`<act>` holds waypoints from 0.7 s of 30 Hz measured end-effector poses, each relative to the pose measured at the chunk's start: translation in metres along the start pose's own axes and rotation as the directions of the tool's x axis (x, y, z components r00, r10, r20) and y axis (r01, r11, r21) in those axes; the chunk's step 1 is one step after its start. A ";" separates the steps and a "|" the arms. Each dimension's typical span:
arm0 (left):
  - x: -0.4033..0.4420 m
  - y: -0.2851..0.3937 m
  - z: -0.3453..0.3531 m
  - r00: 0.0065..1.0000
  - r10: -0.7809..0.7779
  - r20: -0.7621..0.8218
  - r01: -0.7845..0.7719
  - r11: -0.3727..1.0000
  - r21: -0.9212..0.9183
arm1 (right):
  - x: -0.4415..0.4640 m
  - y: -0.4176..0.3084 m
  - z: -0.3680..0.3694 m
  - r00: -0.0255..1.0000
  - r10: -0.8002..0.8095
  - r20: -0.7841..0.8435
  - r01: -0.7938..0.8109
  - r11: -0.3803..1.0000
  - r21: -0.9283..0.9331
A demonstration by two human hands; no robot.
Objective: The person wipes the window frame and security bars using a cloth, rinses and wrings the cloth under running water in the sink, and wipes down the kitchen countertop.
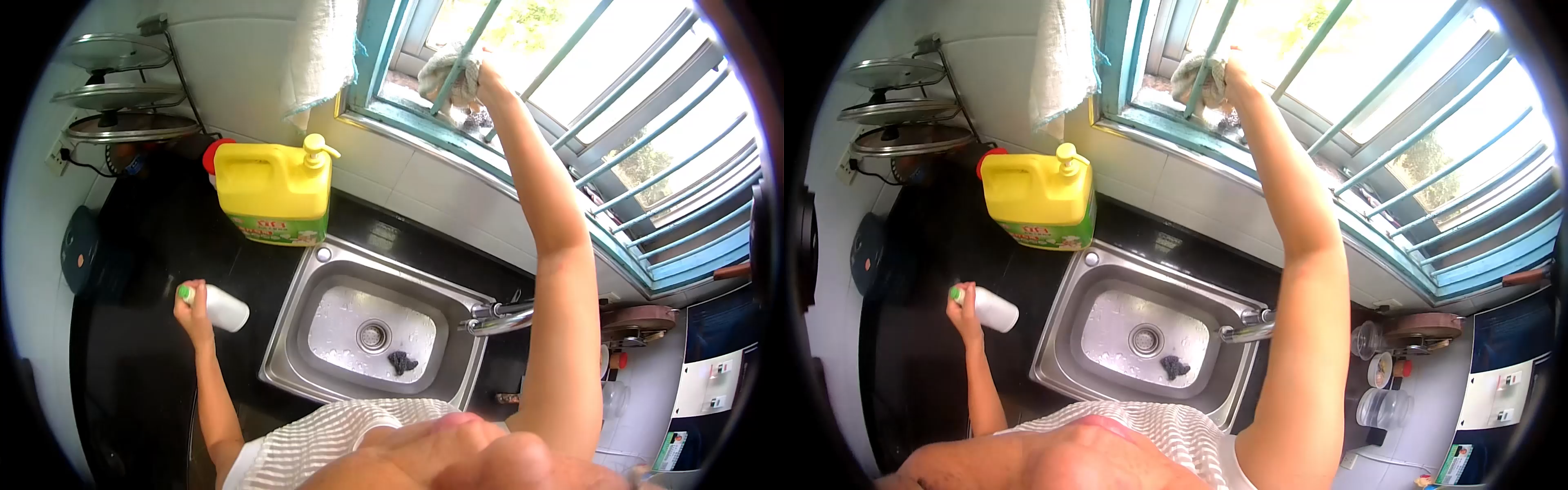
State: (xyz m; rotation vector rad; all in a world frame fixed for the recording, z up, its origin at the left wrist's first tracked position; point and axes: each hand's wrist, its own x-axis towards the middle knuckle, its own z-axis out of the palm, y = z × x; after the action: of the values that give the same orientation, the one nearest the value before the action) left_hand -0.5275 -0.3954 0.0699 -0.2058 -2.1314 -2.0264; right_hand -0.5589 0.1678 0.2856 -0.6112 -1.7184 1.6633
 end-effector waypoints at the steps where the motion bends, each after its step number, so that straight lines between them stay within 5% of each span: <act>1: 0.000 -0.008 -0.004 1.000 -0.013 -0.001 0.013 1.000 -0.008 | 0.010 0.003 0.004 1.000 -0.010 -0.004 0.010 1.000 -0.006; 3: 0.000 -0.011 -0.005 0.999 -0.007 -0.037 0.007 1.000 0.019 | 0.026 0.007 0.013 0.931 -0.229 0.284 0.259 0.963 -0.075; 5: 0.001 -0.023 -0.011 0.999 0.003 -0.053 0.001 0.998 0.067 | 0.018 0.010 0.035 0.894 -0.080 0.442 0.141 0.984 -0.108; 6: 0.002 -0.028 -0.013 0.997 -0.002 -0.073 0.006 0.998 0.057 | 0.023 0.021 0.042 0.748 -0.179 0.639 0.440 0.855 -0.275; 7: 0.002 -0.034 -0.017 0.998 0.007 -0.066 -0.004 0.999 0.053 | 0.053 0.044 0.037 0.622 0.095 0.777 0.430 0.788 -0.441; 8: 0.003 -0.037 -0.017 0.997 0.009 -0.073 -0.005 0.998 0.057 | 0.042 0.051 0.062 0.562 0.033 0.826 0.723 0.464 -0.511; 9: 0.004 -0.039 -0.017 0.997 0.009 -0.077 -0.004 0.998 0.065 | 0.027 0.051 0.061 0.730 0.095 0.677 0.563 0.479 -0.674; 11: 0.006 -0.049 -0.015 0.998 0.002 -0.055 0.000 0.999 0.034 | 0.036 0.056 0.065 0.666 0.057 0.744 0.685 0.350 -0.640; 12: 0.007 -0.048 -0.012 0.998 0.006 -0.063 -0.003 0.999 0.038 | 0.038 0.054 0.063 0.684 0.134 0.717 0.616 0.422 -0.665; 13: 0.011 -0.048 -0.011 0.997 0.017 -0.071 -0.014 0.999 0.047 | 0.019 0.035 0.065 0.751 0.170 0.638 0.559 0.349 -0.752; 15: 0.018 -0.048 -0.007 0.999 0.026 -0.032 -0.023 0.997 0.073 | 0.013 0.022 0.055 0.764 0.280 0.582 0.562 0.155 -0.813; 16: 0.021 -0.046 -0.004 0.998 0.066 0.007 -0.067 0.991 0.118 | 0.037 0.037 0.034 0.708 0.228 0.668 0.704 -0.159 -0.692; 17: 0.025 -0.045 -0.002 0.993 0.106 0.048 -0.112 0.981 0.160 | 0.046 0.042 0.020 0.758 0.402 0.514 0.645 -0.344 -0.683; 18: 0.028 -0.045 -0.001 0.987 0.134 0.088 -0.148 0.974 0.172 | 0.017 0.015 0.016 0.781 0.565 0.267 0.480 -0.268 -0.835; 19: 0.030 -0.046 0.002 0.987 0.133 0.094 -0.147 0.975 0.165 | 0.019 0.025 -0.003 0.813 0.532 0.238 0.509 -0.448 -0.735; 20: 0.032 -0.047 0.005 0.985 0.143 0.096 -0.157 0.976 0.149 | 0.015 0.031 -0.007 0.818 0.527 0.231 0.501 -0.455 -0.736; 21: 0.035 -0.047 0.006 0.983 0.159 0.093 -0.171 0.976 0.134 | 0.012 0.036 -0.009 0.879 0.451 -0.154 0.181 -0.614 -0.768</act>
State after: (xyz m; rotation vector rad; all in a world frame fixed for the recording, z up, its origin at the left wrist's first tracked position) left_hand -0.5727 -0.3926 0.0318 -0.4361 -2.2147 -1.7964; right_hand -0.5645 0.1853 0.2518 -1.5008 -3.3166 -0.8930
